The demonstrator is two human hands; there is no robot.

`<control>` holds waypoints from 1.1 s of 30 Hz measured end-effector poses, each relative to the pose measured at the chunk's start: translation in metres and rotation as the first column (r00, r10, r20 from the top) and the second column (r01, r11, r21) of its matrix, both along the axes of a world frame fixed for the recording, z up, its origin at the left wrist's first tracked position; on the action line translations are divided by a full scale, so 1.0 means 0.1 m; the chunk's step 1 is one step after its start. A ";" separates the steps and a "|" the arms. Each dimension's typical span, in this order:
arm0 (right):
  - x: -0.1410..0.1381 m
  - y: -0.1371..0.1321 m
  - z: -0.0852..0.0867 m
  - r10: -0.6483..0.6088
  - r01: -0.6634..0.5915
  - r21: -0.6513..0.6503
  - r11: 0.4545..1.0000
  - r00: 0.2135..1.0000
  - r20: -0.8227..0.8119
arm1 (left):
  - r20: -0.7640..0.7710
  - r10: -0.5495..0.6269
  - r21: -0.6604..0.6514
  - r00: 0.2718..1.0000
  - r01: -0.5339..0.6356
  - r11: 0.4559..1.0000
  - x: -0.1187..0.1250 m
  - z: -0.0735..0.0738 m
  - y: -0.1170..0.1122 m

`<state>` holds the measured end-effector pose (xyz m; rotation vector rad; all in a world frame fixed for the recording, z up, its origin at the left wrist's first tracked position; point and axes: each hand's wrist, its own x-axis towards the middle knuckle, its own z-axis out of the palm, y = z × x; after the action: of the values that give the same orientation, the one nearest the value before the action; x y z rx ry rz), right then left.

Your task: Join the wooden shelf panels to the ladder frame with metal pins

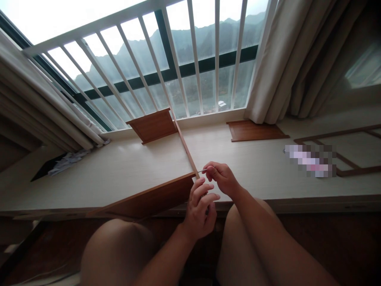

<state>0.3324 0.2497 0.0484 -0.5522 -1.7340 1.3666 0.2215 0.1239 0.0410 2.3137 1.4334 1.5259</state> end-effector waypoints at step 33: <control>0.01 -0.01 0.01 -0.049 0.048 0.076 0.996 0.999 0.014 | -0.003 0.009 0.000 1.000 -0.009 1.000 0.01 -0.01 -0.01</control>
<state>0.3335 0.2487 0.0497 -0.5600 -1.7660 1.2608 0.2222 0.1229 0.0404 2.3136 1.4473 1.5251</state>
